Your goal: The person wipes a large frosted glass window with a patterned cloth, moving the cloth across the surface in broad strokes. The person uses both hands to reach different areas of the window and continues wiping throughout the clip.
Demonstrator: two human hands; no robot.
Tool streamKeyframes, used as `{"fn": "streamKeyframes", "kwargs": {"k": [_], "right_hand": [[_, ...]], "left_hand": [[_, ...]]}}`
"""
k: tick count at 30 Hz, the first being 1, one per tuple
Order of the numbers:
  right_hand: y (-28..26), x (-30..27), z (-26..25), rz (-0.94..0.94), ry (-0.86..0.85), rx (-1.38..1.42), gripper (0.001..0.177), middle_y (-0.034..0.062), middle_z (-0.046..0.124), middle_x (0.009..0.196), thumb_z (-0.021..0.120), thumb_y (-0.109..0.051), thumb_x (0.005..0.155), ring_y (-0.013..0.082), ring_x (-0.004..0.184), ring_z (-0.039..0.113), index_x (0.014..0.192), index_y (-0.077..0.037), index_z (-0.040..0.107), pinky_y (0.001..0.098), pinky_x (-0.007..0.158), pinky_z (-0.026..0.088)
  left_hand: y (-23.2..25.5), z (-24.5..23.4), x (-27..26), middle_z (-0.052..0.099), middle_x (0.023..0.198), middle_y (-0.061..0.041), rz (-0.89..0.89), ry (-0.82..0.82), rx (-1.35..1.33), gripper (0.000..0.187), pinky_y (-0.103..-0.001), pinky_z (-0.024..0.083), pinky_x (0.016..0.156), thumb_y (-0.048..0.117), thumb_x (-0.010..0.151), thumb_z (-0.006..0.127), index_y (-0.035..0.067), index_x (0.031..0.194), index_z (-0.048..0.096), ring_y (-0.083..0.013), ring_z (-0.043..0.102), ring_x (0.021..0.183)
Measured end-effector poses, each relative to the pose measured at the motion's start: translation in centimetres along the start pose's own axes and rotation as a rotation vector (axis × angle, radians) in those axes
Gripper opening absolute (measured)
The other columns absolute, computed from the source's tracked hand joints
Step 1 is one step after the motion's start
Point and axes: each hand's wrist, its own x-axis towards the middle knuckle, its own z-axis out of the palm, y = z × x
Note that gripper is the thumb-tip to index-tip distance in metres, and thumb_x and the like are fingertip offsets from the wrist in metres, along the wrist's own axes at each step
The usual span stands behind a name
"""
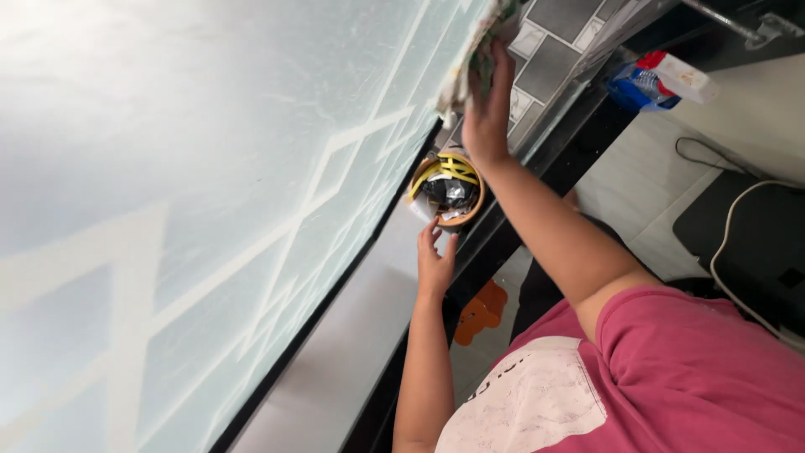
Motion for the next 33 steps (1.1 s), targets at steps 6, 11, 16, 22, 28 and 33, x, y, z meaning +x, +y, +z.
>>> {"fn": "streamKeyframes", "kwargs": {"k": [6, 11, 16, 22, 28, 33], "right_hand": [[4.4, 0.2, 1.9, -0.061, 0.126, -0.156, 0.051, 0.0132, 0.033, 0.154, 0.039, -0.027, 0.121, 0.0268, 0.148, 0.041, 0.165, -0.031, 0.014, 0.0482, 0.128, 0.042], [18.4, 0.9, 0.7, 0.542, 0.241, 0.152, 0.065, 0.0172, 0.034, 0.163, 0.035, 0.0, 0.103, 0.0424, 0.147, 0.042, 0.161, -0.028, 0.024, 0.0519, 0.113, 0.047], [7.5, 0.4, 2.0, 0.324, 0.24, 0.01, 0.053, 0.0225, 0.032, 0.163, 0.031, -0.002, 0.107, 0.038, 0.152, 0.036, 0.159, -0.012, 0.025, 0.0483, 0.13, 0.037], [4.9, -6.3, 4.6, -0.104, 0.073, -0.114, 0.053, 0.0143, 0.025, 0.158, 0.057, -0.013, 0.106, 0.0348, 0.148, 0.028, 0.152, -0.002, 0.034, 0.0483, 0.125, 0.025], [27.4, -9.2, 3.5, 0.271, 0.04, -0.244, 0.076, 0.0433, 0.023, 0.157, 0.049, 0.013, 0.088, 0.0522, 0.149, 0.025, 0.157, 0.013, 0.015, 0.056, 0.129, 0.018], [8.8, -9.5, 3.8, 0.08, -0.071, -0.244, 0.101, 0.0389, 0.011, 0.164, 0.068, 0.015, 0.08, 0.047, 0.154, 0.013, 0.16, 0.01, 0.007, 0.0501, 0.131, 0.015]], "left_hand": [[-2.9, 0.3, 4.0, 0.047, 0.146, -0.009, 0.059, 0.049, 0.002, 0.06, -0.044, 0.047, 0.106, 0.037, 0.098, 0.06, 0.014, 0.151, 0.045, -0.0235, 0.054, 0.138], [-0.4, -0.2, 5.9, 0.046, 0.148, -0.011, 0.086, -0.002, 0.124, 0.061, -0.044, 0.049, 0.106, 0.037, 0.098, 0.059, 0.014, 0.151, 0.043, -0.0263, 0.053, 0.137], [-1.2, -0.5, 8.2, 0.047, 0.148, -0.011, 0.173, 0.011, 0.221, 0.06, -0.044, 0.048, 0.106, 0.038, 0.096, 0.063, 0.013, 0.148, 0.046, -0.0284, 0.057, 0.132], [-5.8, 1.1, 10.0, 0.048, 0.142, -0.02, 0.267, 0.07, 0.28, 0.063, -0.053, 0.053, 0.103, 0.039, 0.096, 0.072, 0.011, 0.148, 0.049, -0.0424, 0.062, 0.125], [-4.3, 1.4, 8.6, 0.049, 0.139, -0.024, 0.286, 0.029, 0.258, 0.063, -0.051, 0.052, 0.106, 0.03, 0.095, 0.073, 0.011, 0.15, 0.047, -0.0442, 0.061, 0.125], [-6.8, 1.9, 9.3, 0.05, 0.139, -0.025, 0.291, 0.012, 0.27, 0.066, -0.049, 0.054, 0.103, 0.036, 0.095, 0.075, 0.009, 0.149, 0.048, -0.043, 0.063, 0.123]]}}
